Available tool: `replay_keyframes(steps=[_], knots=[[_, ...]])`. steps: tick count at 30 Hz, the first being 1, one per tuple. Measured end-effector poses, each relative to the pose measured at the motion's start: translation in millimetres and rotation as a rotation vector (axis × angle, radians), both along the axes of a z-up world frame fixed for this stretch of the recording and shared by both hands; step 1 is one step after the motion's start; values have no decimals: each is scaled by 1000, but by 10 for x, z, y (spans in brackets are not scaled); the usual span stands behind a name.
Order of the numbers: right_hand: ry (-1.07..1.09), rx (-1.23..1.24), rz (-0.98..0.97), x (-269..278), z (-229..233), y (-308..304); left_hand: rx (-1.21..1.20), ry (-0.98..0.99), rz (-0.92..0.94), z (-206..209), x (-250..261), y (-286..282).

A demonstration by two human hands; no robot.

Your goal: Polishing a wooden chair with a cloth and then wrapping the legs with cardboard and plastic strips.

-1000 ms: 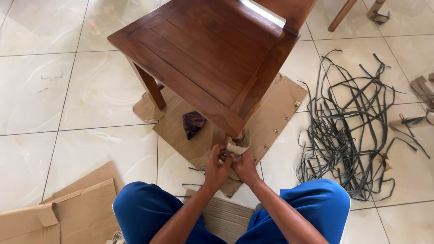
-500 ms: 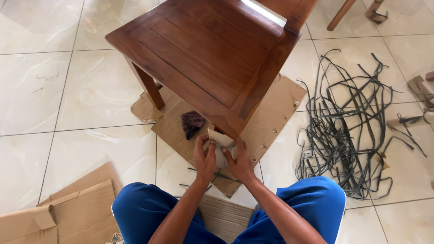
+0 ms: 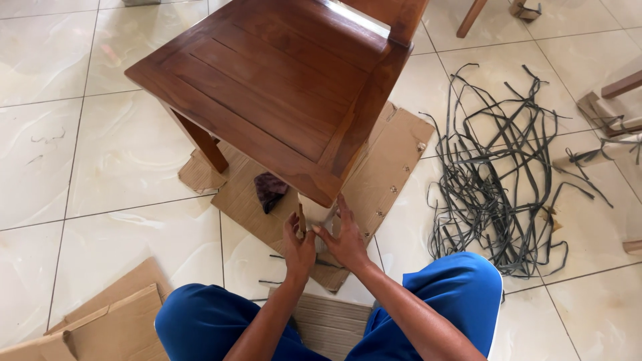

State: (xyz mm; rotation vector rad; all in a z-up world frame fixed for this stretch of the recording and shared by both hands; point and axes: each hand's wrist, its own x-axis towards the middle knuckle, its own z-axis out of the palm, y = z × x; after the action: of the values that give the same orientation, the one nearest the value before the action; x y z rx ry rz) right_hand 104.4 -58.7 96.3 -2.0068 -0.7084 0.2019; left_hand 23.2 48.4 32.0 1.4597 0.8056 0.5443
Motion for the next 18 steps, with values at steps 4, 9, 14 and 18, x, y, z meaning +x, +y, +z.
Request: replay_keyframes(steps=[4,9,14,18], knots=[[70,-18,-2,-10,49,-25,82,94,-38,-47,-49,-59],[80,-12,12,18,7,-92,92,217,-27,-12,-121,-156],[183,-44,47,42,-6,-210,74,360,-313,-110,-85,-371],[220,-142,19,79,4,-351,316,379,-516,239,-12,-513]])
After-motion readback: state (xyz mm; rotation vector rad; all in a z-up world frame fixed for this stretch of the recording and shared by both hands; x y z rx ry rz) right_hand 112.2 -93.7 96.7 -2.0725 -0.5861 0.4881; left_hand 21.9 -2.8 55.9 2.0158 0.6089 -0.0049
